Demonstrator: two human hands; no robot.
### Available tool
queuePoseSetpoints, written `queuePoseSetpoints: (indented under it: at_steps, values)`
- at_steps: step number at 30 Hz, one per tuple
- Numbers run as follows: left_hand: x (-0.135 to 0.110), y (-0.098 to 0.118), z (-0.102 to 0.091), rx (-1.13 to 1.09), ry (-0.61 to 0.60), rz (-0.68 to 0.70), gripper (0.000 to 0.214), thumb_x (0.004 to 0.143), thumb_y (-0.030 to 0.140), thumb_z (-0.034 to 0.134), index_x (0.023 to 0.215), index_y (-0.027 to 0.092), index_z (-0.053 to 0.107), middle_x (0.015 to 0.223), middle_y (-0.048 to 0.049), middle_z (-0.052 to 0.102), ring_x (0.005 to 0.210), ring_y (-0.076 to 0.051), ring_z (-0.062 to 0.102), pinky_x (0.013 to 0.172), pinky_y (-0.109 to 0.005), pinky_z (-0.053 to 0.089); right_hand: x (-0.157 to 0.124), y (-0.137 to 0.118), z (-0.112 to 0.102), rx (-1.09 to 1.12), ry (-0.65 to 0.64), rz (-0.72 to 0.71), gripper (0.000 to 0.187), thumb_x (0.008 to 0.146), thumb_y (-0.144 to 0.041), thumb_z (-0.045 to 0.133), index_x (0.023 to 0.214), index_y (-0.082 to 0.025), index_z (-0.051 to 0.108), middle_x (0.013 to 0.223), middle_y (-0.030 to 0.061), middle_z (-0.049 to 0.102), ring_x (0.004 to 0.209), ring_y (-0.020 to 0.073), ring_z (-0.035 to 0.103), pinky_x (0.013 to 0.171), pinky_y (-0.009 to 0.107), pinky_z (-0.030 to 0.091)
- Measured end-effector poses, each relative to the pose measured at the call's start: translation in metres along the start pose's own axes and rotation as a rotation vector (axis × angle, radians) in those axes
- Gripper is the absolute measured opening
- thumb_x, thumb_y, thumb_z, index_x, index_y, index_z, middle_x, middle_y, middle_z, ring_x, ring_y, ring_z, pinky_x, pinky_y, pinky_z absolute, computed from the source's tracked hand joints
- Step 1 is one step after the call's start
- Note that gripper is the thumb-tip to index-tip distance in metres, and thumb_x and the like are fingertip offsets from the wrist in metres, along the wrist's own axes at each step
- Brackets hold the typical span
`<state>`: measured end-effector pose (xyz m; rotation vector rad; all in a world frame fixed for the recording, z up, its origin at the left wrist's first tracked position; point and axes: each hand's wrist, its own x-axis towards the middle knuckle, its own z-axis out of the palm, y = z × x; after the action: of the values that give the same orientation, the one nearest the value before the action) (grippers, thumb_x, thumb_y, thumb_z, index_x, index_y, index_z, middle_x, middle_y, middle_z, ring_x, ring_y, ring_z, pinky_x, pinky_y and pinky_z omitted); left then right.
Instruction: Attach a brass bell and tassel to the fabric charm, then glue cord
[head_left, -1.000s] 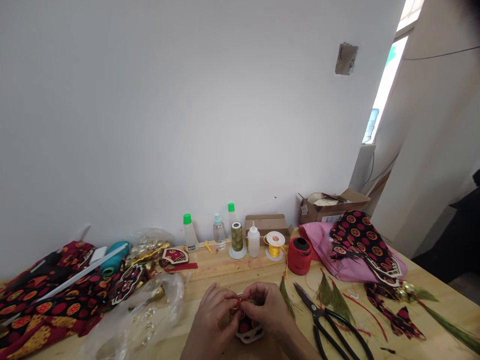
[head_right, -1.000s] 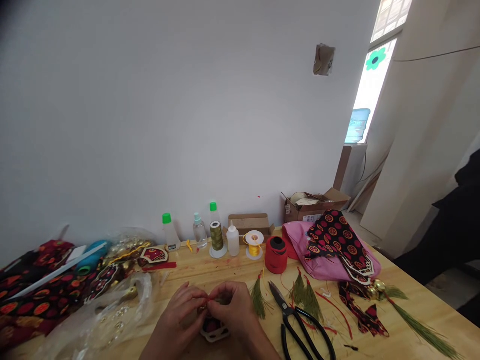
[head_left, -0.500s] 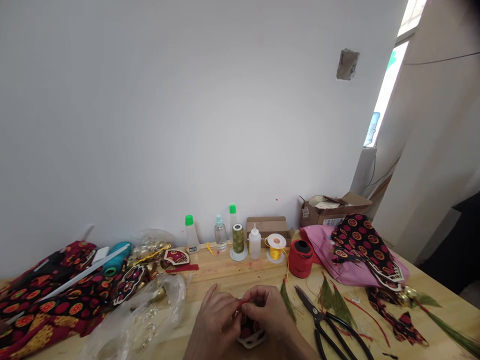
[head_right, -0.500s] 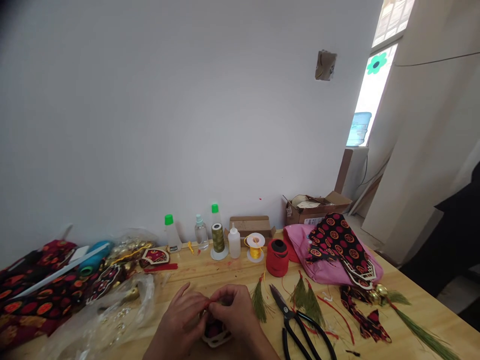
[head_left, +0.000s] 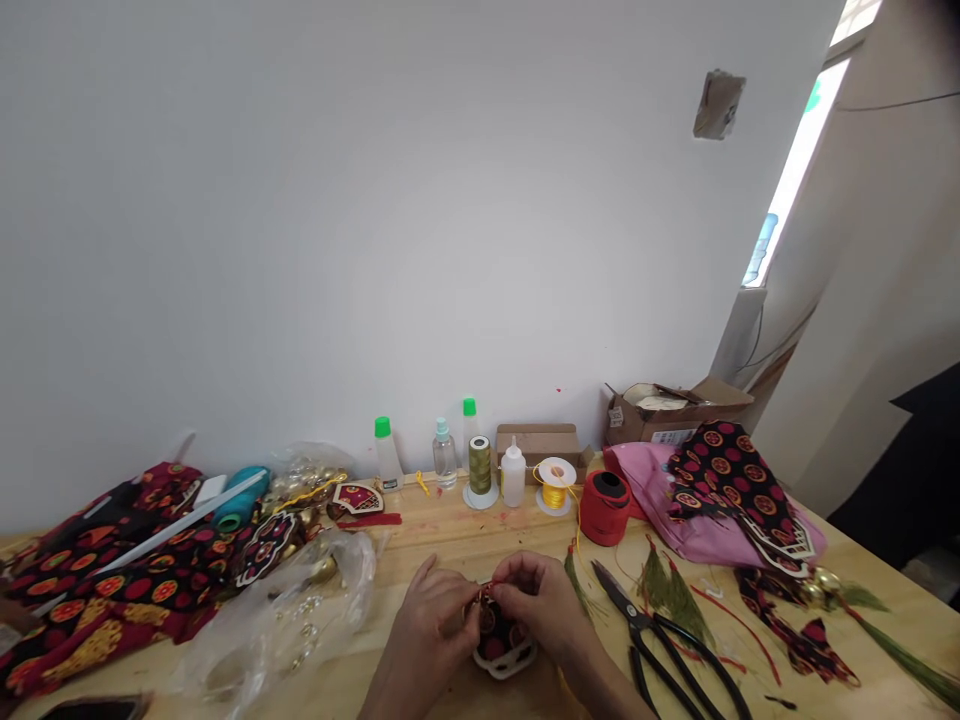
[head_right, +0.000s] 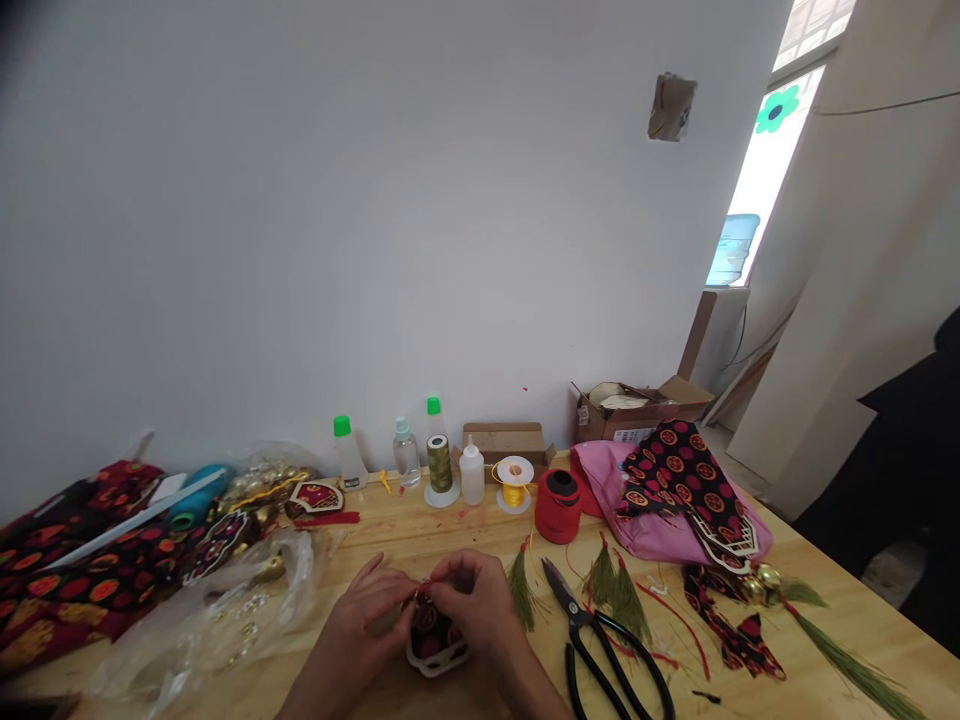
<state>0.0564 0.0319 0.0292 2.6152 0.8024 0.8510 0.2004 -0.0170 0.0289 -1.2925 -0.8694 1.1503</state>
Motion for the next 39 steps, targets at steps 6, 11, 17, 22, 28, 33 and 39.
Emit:
queuePoseSetpoints:
  at_steps: [6, 11, 17, 22, 28, 33, 39]
  values:
    - [0.0000, 0.0008, -0.0012, -0.043, -0.049, -0.041, 0.017, 0.073, 0.016, 0.047, 0.076, 0.024, 0.061, 0.069, 0.0003, 0.064, 0.067, -0.013, 0.058, 0.095, -0.050, 0.028, -0.0028, -0.0029, 0.0003, 0.014, -0.063, -0.006, 0.030, 0.049, -0.037, 0.070, 0.062, -0.012, 0.058, 0.051, -0.0014, 0.058, 0.044, 0.0085, 0.050, 0.039, 0.017, 0.037]
    - [0.0004, 0.0022, -0.0014, -0.032, -0.043, -0.053, 0.017, 0.073, 0.014, 0.046, 0.071, 0.022, 0.062, 0.067, 0.0000, 0.064, 0.065, -0.013, 0.058, 0.093, -0.047, 0.031, -0.0046, -0.0042, -0.0006, -0.037, -0.059, -0.018, 0.030, 0.050, -0.040, 0.070, 0.059, -0.013, 0.062, 0.051, -0.0006, 0.059, 0.045, 0.0089, 0.051, 0.042, 0.019, 0.038]
    - [0.0003, 0.0022, -0.0007, 0.014, -0.021, -0.036, 0.016, 0.071, 0.014, 0.048, 0.066, 0.022, 0.062, 0.063, 0.0018, 0.063, 0.062, -0.012, 0.058, 0.092, -0.045, 0.033, -0.0048, -0.0023, 0.0004, -0.081, -0.055, -0.031, 0.028, 0.052, -0.040, 0.068, 0.059, -0.013, 0.064, 0.050, -0.0010, 0.059, 0.042, 0.0082, 0.049, 0.041, 0.019, 0.038]
    - [0.0010, 0.0052, -0.0021, 0.021, -0.036, -0.054, 0.018, 0.071, 0.014, 0.047, 0.062, 0.020, 0.061, 0.058, 0.0021, 0.060, 0.060, -0.012, 0.056, 0.090, -0.045, 0.035, -0.0053, 0.0010, 0.0023, -0.195, -0.010, -0.123, 0.020, 0.058, -0.032, 0.065, 0.063, -0.012, 0.066, 0.054, 0.0015, 0.062, 0.048, 0.0110, 0.053, 0.047, 0.021, 0.040]
    - [0.0012, 0.0052, -0.0024, 0.025, -0.045, -0.077, 0.019, 0.070, 0.014, 0.048, 0.058, 0.020, 0.061, 0.056, 0.0027, 0.059, 0.058, -0.011, 0.056, 0.089, -0.044, 0.035, -0.0071, 0.0004, 0.0011, -0.341, -0.008, -0.228, 0.013, 0.064, -0.024, 0.060, 0.066, -0.013, 0.067, 0.063, 0.0041, 0.066, 0.058, 0.0151, 0.058, 0.053, 0.022, 0.043]
    - [0.0010, 0.0063, -0.0035, -0.022, -0.057, -0.095, 0.018, 0.069, 0.014, 0.048, 0.058, 0.020, 0.062, 0.056, 0.0022, 0.060, 0.058, -0.012, 0.056, 0.090, -0.045, 0.034, -0.0076, 0.0000, -0.0006, -0.457, -0.035, -0.361, 0.010, 0.067, -0.018, 0.058, 0.069, -0.016, 0.068, 0.066, 0.0033, 0.065, 0.061, 0.0135, 0.058, 0.055, 0.020, 0.043]
    - [0.0012, 0.0094, -0.0051, -0.020, -0.111, -0.150, 0.019, 0.070, 0.015, 0.047, 0.059, 0.018, 0.063, 0.059, 0.0005, 0.061, 0.059, -0.011, 0.056, 0.093, -0.046, 0.030, -0.0085, -0.0010, -0.0022, -0.526, -0.022, -0.473, 0.011, 0.067, -0.013, 0.057, 0.069, -0.017, 0.067, 0.065, 0.0019, 0.065, 0.061, 0.0123, 0.057, 0.057, 0.020, 0.042]
